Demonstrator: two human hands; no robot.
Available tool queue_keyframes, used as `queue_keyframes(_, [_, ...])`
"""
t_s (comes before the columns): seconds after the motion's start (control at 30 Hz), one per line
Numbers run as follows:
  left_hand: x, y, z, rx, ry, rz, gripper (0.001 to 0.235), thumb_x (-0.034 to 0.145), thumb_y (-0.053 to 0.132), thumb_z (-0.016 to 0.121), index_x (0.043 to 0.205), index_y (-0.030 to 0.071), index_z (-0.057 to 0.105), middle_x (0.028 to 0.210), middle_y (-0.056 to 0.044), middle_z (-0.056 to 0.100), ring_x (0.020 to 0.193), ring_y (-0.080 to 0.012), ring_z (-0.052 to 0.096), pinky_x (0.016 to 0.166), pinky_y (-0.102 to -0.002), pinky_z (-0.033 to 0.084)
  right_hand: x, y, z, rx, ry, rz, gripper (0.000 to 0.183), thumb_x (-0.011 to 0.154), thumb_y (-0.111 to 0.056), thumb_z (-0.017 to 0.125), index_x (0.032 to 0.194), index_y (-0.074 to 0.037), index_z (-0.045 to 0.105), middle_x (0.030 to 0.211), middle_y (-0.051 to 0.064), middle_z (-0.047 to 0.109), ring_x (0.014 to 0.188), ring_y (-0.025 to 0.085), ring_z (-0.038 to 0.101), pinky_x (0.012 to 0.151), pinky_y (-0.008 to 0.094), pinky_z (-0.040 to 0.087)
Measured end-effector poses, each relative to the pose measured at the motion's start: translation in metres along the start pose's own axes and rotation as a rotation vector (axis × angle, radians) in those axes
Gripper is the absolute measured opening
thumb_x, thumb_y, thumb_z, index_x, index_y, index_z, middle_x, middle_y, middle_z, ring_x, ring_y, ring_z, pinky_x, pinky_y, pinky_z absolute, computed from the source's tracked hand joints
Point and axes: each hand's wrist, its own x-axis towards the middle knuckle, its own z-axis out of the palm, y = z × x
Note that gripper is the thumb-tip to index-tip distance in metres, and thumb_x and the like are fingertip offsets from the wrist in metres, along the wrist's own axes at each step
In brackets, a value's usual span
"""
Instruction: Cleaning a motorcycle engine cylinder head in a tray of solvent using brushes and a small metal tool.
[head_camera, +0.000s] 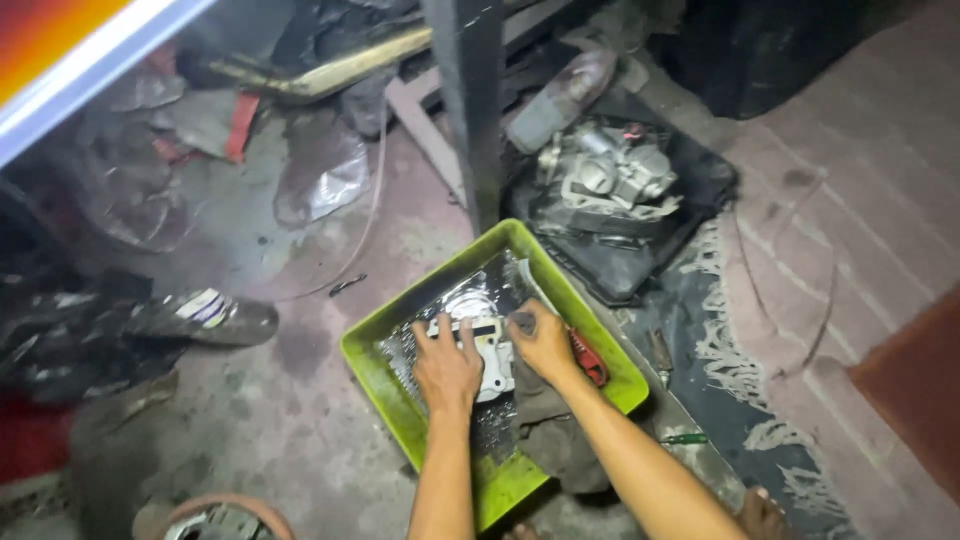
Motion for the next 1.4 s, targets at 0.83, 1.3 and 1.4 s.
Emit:
queue_keyframes(0.83, [0.001, 0.023, -0.019, 0.006, -0.025, -0.059, 0.042, 0.107, 0.048, 0.037, 0.124, 0.015, 0.055, 0.134, -0.025, 0.047, 0.102, -0.0407, 0.071, 0.089, -0.056, 0.058, 0.003, -0.008, -0.01, 0.321, -0.009, 0.034, 0.025, 0.079, -0.011, 0.086, 0.101, -0.008, 0.074, 0.098, 0.007, 0.078, 0.096, 0.018, 0.072, 0.093, 0.034, 0.053])
queue_keyframes(1.3, [0.003, 0.024, -0.019, 0.029, -0.033, -0.121, 0.048, 0.106, 0.053, 0.032, 0.132, 0.019, 0.054, 0.138, -0.022, 0.045, 0.093, -0.0379, 0.074, 0.086, -0.054, 0.06, -0.042, -0.04, -0.055, -0.049, -0.317, 0.139, 0.014, 0.084, -0.02, 0.078, 0.091, -0.008, 0.074, 0.084, 0.013, 0.08, 0.096, 0.033, 0.074, 0.089, 0.042, 0.053])
queue_keyframes(1.4, [0.004, 0.024, -0.023, -0.02, -0.019, -0.098, 0.048, 0.107, 0.051, 0.035, 0.131, 0.014, 0.054, 0.138, -0.025, 0.045, 0.092, -0.0426, 0.073, 0.082, -0.057, 0.06, -0.055, -0.061, -0.074, -0.553, -0.277, 0.063, 0.029, 0.095, -0.042, 0.066, 0.108, -0.017, 0.074, 0.086, 0.013, 0.079, 0.092, 0.039, 0.074, 0.087, 0.052, 0.055])
